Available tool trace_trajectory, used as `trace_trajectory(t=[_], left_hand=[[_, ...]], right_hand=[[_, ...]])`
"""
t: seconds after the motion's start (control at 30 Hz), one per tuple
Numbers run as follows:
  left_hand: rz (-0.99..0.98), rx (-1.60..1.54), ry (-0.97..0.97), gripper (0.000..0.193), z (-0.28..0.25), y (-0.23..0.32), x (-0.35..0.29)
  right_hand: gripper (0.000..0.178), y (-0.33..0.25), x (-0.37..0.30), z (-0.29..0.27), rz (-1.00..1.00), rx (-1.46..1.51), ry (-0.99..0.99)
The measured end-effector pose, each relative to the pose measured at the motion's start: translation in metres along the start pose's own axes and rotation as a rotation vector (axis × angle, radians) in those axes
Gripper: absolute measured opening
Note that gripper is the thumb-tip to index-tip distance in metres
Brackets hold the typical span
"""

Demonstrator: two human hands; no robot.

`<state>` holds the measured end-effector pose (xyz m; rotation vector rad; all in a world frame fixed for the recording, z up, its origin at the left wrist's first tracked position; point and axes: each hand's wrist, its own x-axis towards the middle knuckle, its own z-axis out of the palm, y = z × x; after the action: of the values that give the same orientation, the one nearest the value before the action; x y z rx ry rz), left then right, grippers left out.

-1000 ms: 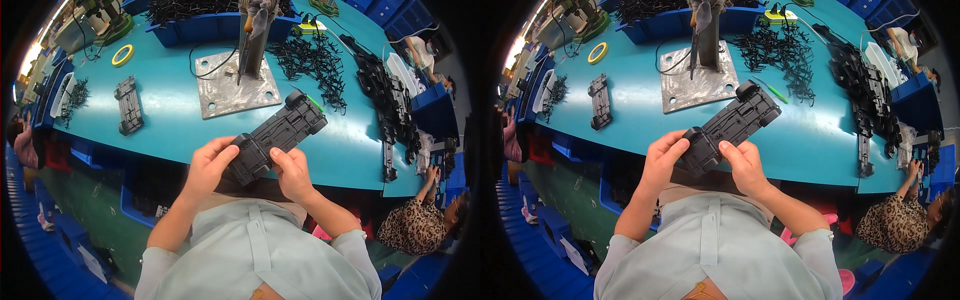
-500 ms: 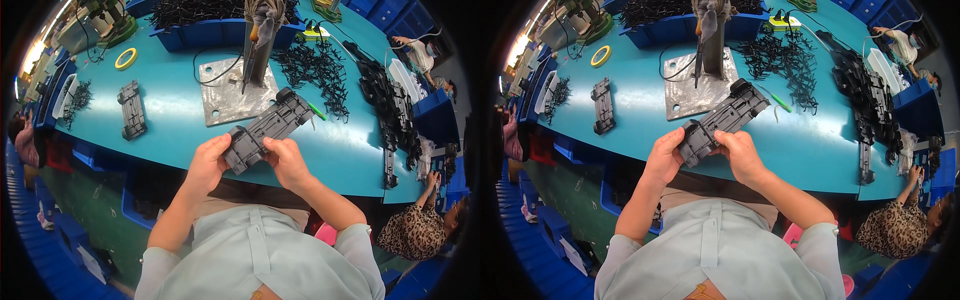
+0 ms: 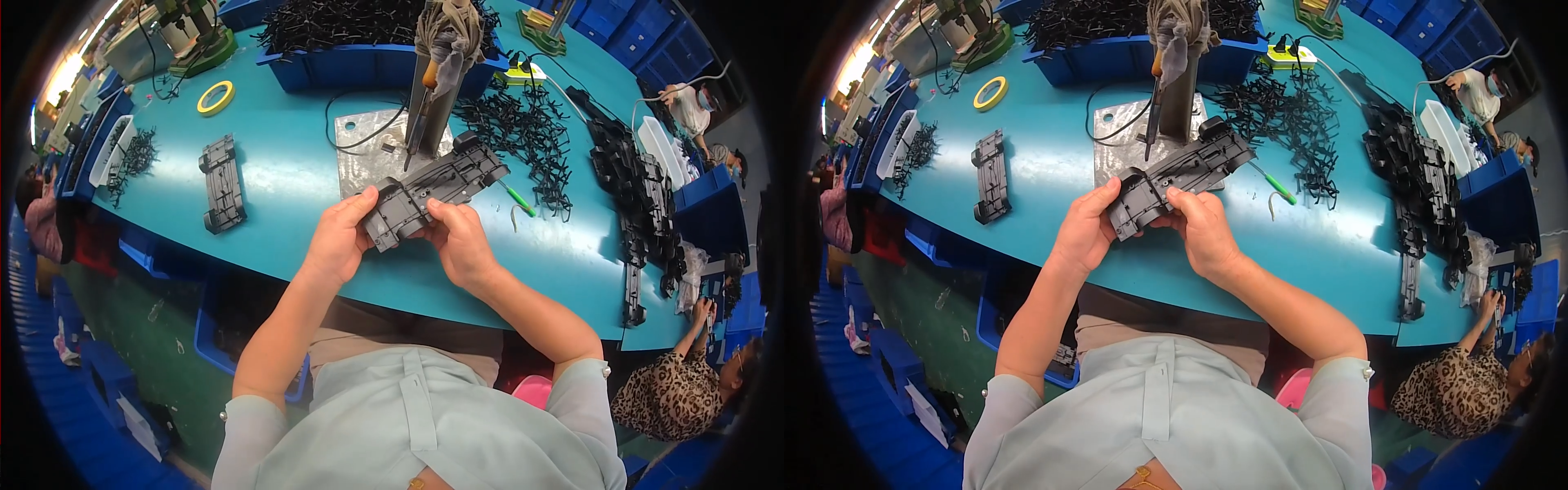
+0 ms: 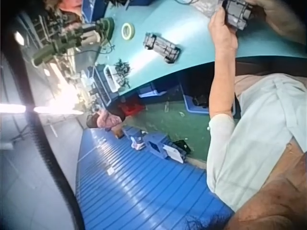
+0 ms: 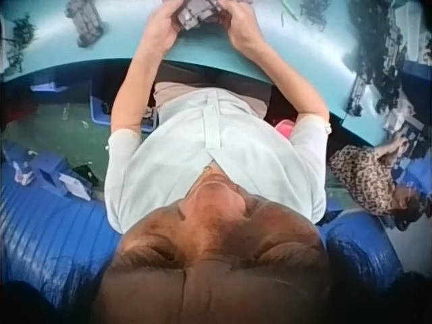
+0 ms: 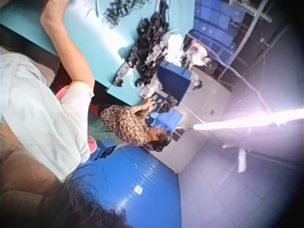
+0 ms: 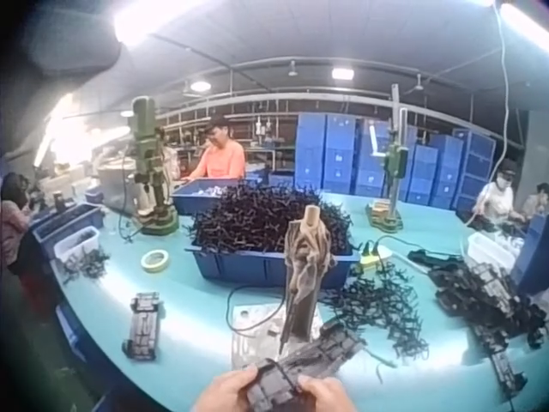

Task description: Assembling plastic axle components onto a toy truck chassis in a factory setting.

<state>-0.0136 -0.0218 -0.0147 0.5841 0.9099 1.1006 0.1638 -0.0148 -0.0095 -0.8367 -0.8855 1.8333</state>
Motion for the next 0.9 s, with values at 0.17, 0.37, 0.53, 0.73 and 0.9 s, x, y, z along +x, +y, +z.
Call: trace_trajectory(t=[0.17,0.37,0.53,0.73,0.9], left_hand=[[0.010,-0.004,0.000,0.036,0.001,0.005,0.006],[0.021,0.025,-0.011,0.039,0.002,0.009,0.011],[0.042,0.043,-0.014,0.039,0.002,0.013,0.012],[0.055,0.021,0.037,0.037,0.006,0.014,0.011],[0.056,0.052,0.013,0.036,0.002,0.014,0.013]], right_hand=[[0.034,0.002,0.008,-0.006,-0.041,-0.014,-0.038],[0.035,0.001,0.012,-0.005,-0.082,0.011,0.009],[0.035,-0.002,0.013,-0.004,-0.069,0.011,-0.004],[0.035,-0.001,0.014,-0.005,-0.068,0.032,-0.014],[0.036,0.001,0.016,-0.007,-0.074,0.024,-0.018]])
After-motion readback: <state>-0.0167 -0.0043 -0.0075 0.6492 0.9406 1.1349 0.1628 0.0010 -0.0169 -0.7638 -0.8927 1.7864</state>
